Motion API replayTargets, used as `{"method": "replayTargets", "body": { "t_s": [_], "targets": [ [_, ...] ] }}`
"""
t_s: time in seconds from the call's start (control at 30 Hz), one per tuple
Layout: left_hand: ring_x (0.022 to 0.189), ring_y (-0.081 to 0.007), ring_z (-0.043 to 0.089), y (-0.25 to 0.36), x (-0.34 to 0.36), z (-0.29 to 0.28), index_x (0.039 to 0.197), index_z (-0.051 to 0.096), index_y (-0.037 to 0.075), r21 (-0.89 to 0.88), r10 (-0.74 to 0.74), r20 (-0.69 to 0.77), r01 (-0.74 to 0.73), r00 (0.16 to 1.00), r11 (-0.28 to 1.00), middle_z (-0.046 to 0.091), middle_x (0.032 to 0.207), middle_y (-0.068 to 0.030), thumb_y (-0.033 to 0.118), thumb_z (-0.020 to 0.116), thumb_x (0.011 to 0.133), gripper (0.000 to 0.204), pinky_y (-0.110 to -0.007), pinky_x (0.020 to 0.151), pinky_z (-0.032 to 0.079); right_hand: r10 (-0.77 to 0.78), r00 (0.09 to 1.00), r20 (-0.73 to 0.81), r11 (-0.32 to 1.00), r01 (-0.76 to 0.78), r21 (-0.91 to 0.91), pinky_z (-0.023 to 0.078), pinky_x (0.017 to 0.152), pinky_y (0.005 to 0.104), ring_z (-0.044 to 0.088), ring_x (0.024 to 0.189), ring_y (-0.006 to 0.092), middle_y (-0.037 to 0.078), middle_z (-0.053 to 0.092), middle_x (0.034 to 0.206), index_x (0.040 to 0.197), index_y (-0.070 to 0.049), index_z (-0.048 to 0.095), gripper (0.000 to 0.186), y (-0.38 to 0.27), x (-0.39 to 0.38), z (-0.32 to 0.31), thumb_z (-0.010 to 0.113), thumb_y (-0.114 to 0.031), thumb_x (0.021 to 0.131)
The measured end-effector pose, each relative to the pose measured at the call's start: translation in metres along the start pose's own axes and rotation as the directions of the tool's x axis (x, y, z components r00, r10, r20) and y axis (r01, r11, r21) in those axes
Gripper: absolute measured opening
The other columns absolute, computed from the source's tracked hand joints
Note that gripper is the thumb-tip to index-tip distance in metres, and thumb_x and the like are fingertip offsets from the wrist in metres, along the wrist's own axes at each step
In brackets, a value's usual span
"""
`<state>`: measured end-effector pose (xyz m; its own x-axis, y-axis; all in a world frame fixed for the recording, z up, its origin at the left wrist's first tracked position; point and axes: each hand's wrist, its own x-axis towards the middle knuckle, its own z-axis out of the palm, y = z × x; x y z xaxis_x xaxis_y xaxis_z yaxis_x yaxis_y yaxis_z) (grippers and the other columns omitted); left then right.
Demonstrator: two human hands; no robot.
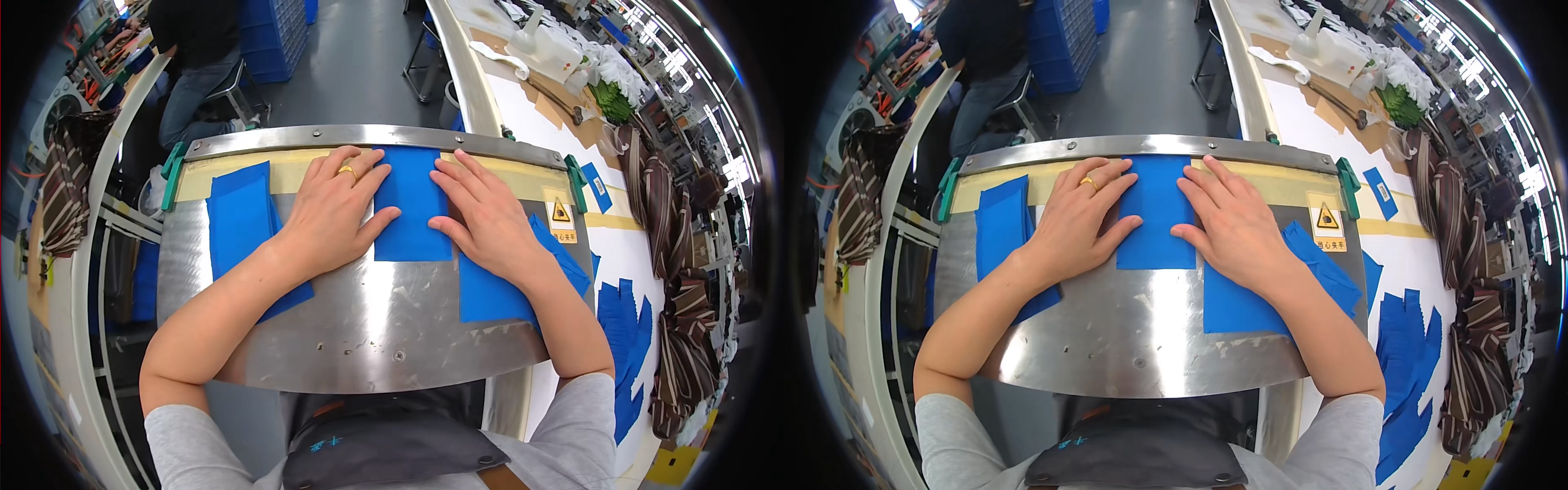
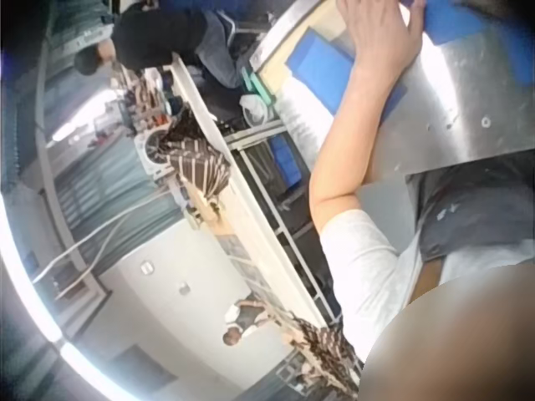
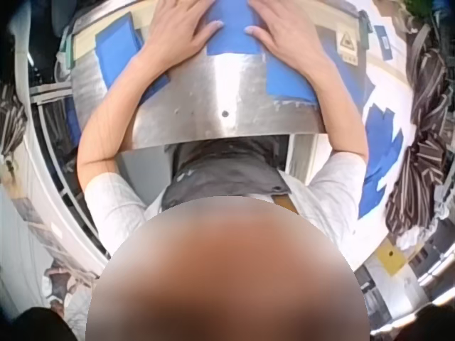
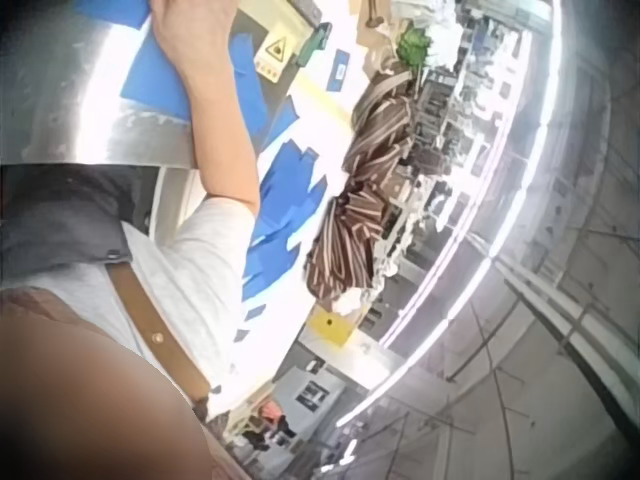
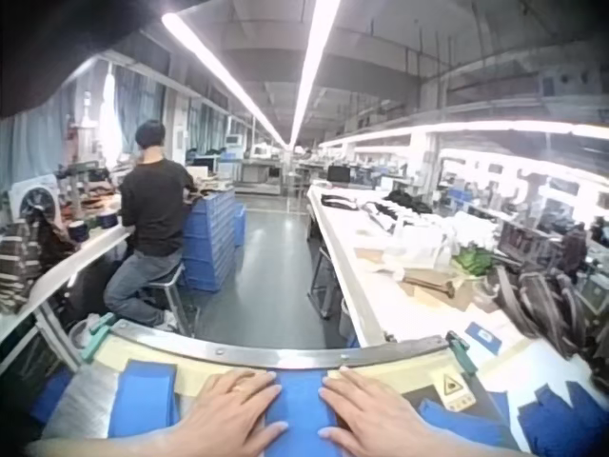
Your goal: Applying glue to leather pieces and then positioning them onto a machine to attach labels.
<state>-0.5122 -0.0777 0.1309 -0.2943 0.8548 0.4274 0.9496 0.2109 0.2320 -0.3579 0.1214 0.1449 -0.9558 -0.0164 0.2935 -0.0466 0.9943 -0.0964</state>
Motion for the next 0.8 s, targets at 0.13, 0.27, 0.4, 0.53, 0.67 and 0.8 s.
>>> {"method": "replayTargets", "body": {
  "t_s": [0.13, 0.27, 0.4, 0.53, 0.67, 0.8],
  "targets": [
    [0.132, -0.0360, 0.046, 0.000, 0.000, -0.005, 0.126, 0.062, -0.001, -0.008, 0.020, 0.012, -0.020, 1.000, 1.000, 0.057, 0.137, -0.0165, 0.027, 0.069, 0.089, 0.048, -0.047, 0.111, 0.035, -0.001, 1.000, -0.015, 0.999, 0.000, -0.037, 0.036, 0.113, 0.0450, 0.043, 0.139, 0.0319, 0.013, 0.055, 0.141, 0.131, -0.001, 0.060, 0.055, -0.005, 0.002, 0.000, 0.065, -0.040, 0.093],
    [0.128, -0.0362, 0.048, -0.002, -0.001, -0.006, 0.123, 0.064, -0.002, 0.034, 0.077, -0.008, -0.077, 0.997, 0.996, 0.059, 0.131, -0.0165, 0.019, 0.069, 0.083, 0.046, -0.047, 0.109, 0.036, -0.041, 0.996, -0.076, 0.996, 0.035, -0.085, 0.040, 0.109, 0.0442, 0.048, 0.133, 0.0316, 0.014, 0.057, 0.137, 0.127, 0.000, 0.062, 0.051, -0.005, 0.001, 0.002, 0.068, -0.037, 0.091],
    [0.116, -0.0330, 0.055, 0.006, 0.000, -0.023, 0.111, 0.068, -0.001, 0.150, 0.096, 0.013, -0.097, 0.995, 0.984, 0.063, 0.113, -0.0160, 0.025, 0.073, 0.081, 0.039, -0.045, 0.106, 0.039, -0.045, 0.992, -0.116, 0.998, 0.050, 0.042, 0.044, 0.104, 0.0424, 0.052, 0.126, 0.0315, 0.012, 0.059, 0.131, 0.119, -0.002, 0.064, 0.044, -0.014, 0.008, -0.015, 0.074, -0.030, 0.086],
    [0.105, -0.0310, 0.060, 0.009, 0.004, -0.020, 0.100, 0.067, 0.001, 0.156, -0.059, 0.076, 0.046, 0.995, 0.987, 0.063, 0.104, -0.0155, 0.039, 0.079, 0.079, 0.045, -0.044, 0.100, 0.042, -0.083, 0.991, -0.107, 0.992, 0.092, 0.089, 0.048, 0.098, 0.0416, 0.056, 0.118, 0.0313, 0.010, 0.061, 0.124, 0.110, -0.005, 0.066, 0.035, -0.010, 0.004, -0.018, 0.077, -0.020, 0.080],
    [0.111, -0.0334, 0.060, 0.000, 0.001, -0.005, 0.108, 0.067, -0.001, -0.002, 0.056, -0.160, -0.058, 0.985, 0.998, 0.065, 0.110, -0.0168, 0.034, 0.077, 0.083, 0.044, -0.043, 0.100, 0.045, 0.056, 0.993, -0.102, 0.998, -0.058, -0.013, 0.049, 0.097, 0.0400, 0.058, 0.116, 0.0293, 0.010, 0.063, 0.121, 0.110, -0.004, 0.066, 0.032, 0.003, 0.003, -0.019, 0.075, -0.018, 0.083],
    [0.123, -0.0367, 0.056, -0.005, -0.002, 0.002, 0.122, 0.064, -0.002, 0.013, 0.038, -0.063, -0.037, 0.997, 0.999, 0.063, 0.129, -0.0182, 0.030, 0.073, 0.088, 0.047, -0.042, 0.105, 0.044, 0.146, 0.989, -0.026, 0.989, -0.146, 0.010, 0.048, 0.101, 0.0386, 0.059, 0.120, 0.0286, 0.011, 0.061, 0.130, 0.120, -0.002, 0.064, 0.038, 0.002, 0.002, -0.020, 0.071, -0.023, 0.090]
  ]
}}
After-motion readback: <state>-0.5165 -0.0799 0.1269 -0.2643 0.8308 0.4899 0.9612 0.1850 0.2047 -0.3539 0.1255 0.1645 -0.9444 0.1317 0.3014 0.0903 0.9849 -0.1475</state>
